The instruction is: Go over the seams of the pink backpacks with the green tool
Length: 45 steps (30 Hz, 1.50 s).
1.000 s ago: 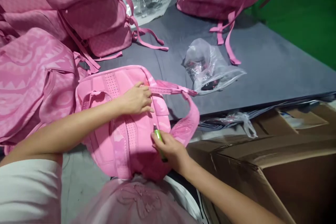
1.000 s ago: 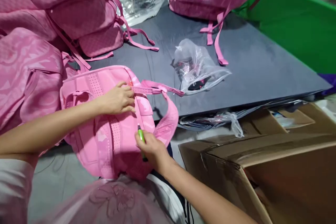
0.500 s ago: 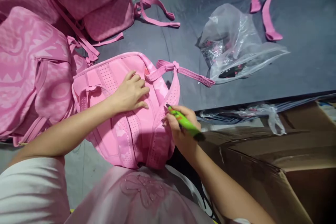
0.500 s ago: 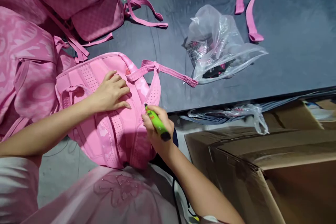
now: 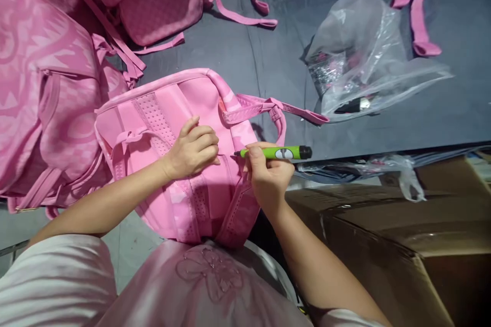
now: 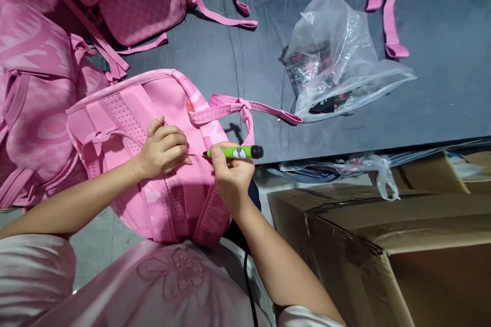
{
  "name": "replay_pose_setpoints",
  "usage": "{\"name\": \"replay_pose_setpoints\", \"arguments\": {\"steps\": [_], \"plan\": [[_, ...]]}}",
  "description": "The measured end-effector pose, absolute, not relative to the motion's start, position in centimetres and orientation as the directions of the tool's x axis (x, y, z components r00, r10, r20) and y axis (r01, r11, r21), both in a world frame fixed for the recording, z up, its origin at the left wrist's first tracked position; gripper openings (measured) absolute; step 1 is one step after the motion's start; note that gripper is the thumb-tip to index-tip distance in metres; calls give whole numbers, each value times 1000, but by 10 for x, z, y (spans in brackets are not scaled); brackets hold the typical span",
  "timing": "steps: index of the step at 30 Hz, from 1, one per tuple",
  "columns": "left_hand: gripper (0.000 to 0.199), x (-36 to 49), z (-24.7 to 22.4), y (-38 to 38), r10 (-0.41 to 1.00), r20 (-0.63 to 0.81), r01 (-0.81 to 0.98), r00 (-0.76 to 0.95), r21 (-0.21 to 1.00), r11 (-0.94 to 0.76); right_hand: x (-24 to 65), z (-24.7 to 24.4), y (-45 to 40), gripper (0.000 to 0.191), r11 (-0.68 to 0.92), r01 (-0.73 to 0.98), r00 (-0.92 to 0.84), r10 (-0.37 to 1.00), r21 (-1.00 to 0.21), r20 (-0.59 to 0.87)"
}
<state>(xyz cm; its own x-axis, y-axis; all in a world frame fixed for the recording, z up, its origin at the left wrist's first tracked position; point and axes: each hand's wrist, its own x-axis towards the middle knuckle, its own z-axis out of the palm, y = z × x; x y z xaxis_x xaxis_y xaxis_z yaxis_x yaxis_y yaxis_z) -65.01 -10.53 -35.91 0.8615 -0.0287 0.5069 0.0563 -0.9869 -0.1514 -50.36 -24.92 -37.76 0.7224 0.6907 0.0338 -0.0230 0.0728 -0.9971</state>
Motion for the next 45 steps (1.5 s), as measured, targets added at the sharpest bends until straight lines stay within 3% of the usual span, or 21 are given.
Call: {"name": "replay_pose_setpoints", "arguments": {"steps": [11,15,18,21,27,36,45], "plan": [[30,-651,-370,-108,-8,535,71,845,-126,-989,-504,-378,-242,28,-68,229,576,814,-971,79],[31,-654,-371,-108,63,407,116,911,-108,-987,-502,-375,-239,32,-99,276,580,810,-956,84],[27,-655,-372,-108,110,352,120,930,-8,-993,-501,-372,-237,28,-74,398,556,812,-914,176],[21,-655,-375,-108,111,403,94,908,62,-994,-500,-371,-234,26,-59,521,522,811,-852,263],[14,-652,-382,-109,103,516,103,850,29,-994,-498,-368,-229,25,-19,653,411,848,-757,333],[26,-652,-382,-107,93,421,144,902,-91,-985,-496,-368,-228,27,-48,540,463,851,-840,249],[27,-651,-382,-106,74,447,156,891,-148,-977,-490,-370,-225,38,-107,386,476,874,-916,99]]}}
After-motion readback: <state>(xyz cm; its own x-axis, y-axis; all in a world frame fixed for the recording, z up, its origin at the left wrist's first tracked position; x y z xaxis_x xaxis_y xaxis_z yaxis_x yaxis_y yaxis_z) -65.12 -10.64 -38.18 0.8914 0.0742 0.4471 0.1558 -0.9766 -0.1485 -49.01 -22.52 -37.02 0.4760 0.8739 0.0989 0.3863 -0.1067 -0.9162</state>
